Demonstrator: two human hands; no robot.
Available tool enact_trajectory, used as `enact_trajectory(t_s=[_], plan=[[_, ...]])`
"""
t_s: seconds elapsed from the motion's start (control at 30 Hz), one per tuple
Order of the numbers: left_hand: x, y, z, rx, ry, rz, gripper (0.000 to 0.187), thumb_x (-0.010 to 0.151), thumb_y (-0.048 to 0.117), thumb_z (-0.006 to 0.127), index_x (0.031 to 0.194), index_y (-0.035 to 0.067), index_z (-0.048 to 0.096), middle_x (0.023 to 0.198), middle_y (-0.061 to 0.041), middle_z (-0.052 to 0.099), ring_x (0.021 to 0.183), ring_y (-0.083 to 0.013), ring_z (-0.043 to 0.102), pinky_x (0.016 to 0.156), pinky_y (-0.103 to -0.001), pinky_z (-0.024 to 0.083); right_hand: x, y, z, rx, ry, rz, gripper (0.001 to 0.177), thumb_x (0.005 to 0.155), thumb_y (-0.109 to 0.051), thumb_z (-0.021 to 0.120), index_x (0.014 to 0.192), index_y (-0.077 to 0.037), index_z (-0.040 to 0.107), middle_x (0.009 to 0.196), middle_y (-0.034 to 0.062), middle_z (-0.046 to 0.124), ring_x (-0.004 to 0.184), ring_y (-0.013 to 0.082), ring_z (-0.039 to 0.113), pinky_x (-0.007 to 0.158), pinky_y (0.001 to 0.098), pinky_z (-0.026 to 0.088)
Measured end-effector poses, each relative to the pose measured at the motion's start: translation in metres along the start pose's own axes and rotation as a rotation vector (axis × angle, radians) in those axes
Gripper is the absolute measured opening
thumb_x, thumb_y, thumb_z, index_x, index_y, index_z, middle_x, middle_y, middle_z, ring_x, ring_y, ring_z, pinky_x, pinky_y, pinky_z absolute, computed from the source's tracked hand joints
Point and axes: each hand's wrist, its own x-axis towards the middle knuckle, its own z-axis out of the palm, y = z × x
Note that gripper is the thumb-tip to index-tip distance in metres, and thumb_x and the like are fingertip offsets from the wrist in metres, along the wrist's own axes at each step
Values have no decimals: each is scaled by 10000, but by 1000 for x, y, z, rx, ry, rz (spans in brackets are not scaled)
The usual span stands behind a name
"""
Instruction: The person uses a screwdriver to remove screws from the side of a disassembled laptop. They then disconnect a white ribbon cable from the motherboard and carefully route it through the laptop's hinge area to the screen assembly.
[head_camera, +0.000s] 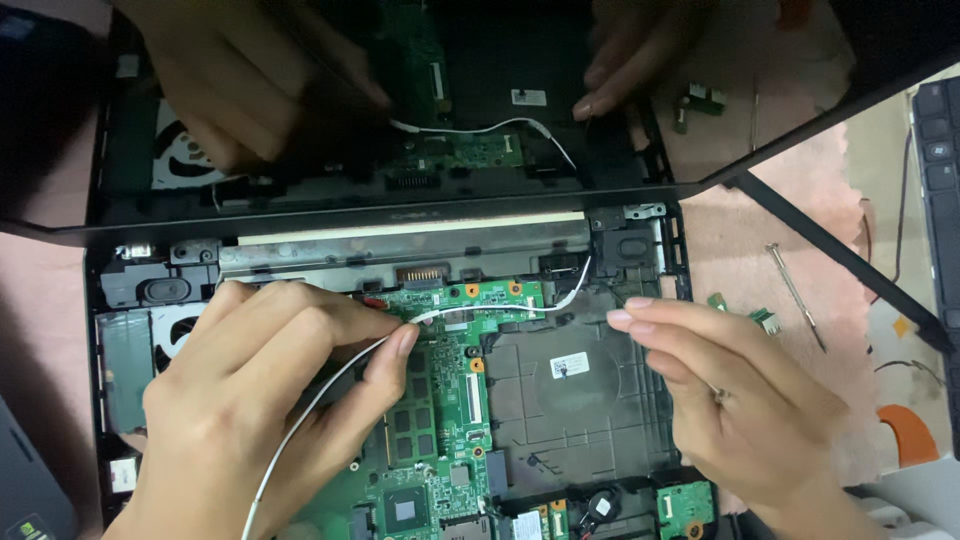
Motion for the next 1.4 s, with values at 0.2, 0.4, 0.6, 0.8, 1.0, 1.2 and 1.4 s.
enact_trajectory(t_s=[0.2,0.4,0.6,0.8,1.0,1.2,1.4], plan=[[-1,-1,1,-14,-14,-16,124,1083,96,846,986,98,769,951,-5,792,812,-144,694,738,-336,433,5,0,1,45,-24,20,234,1111,115,697,1129,-27,881,1234,77,868,1072,151,843,977,255,678],[-2,-3,1,-6,-14,-2,146,1081,104,842,971,110,746,943,11,787,809,-134,694,750,-329,437,12,-1,0,2,-26,-81,195,1111,68,686,1080,5,868,1217,93,875,1089,138,828,1022,269,677],[-2,-3,3,-2,-14,18,174,1063,118,843,932,98,731,889,18,760,768,-138,670,715,-335,421,0,7,0,115,47,110,223,1147,47,621,1238,10,822,1306,137,845,1204,235,840,1124,355,677],[-3,-7,4,-66,-86,55,149,1035,162,843,956,122,724,926,47,780,842,-126,734,751,-336,442,11,6,1,166,15,133,368,1012,272,601,1185,47,836,1269,170,861,1189,247,843,993,273,736],[-1,-2,3,-100,-115,139,144,1050,170,820,949,131,726,921,7,729,776,-141,669,714,-323,461,2,15,-9,97,-92,333,409,1043,33,530,1202,-54,897,1310,72,860,1273,197,766,1198,358,609],[-2,-8,7,-81,-84,199,139,1026,165,841,941,133,737,921,8,749,781,-134,687,739,-313,479,7,23,-20,-531,-240,50,664,999,-9,659,1544,-375,754,968,-141,582,843,75,610,466,296,472],[-6,-7,9,-47,-93,175,138,1033,201,837,934,148,757,901,16,759,778,-134,693,726,-326,485,16,29,7,-211,-198,-18,656,1041,53,692,1636,-220,642,1387,131,700,1120,330,682,953,508,515]])
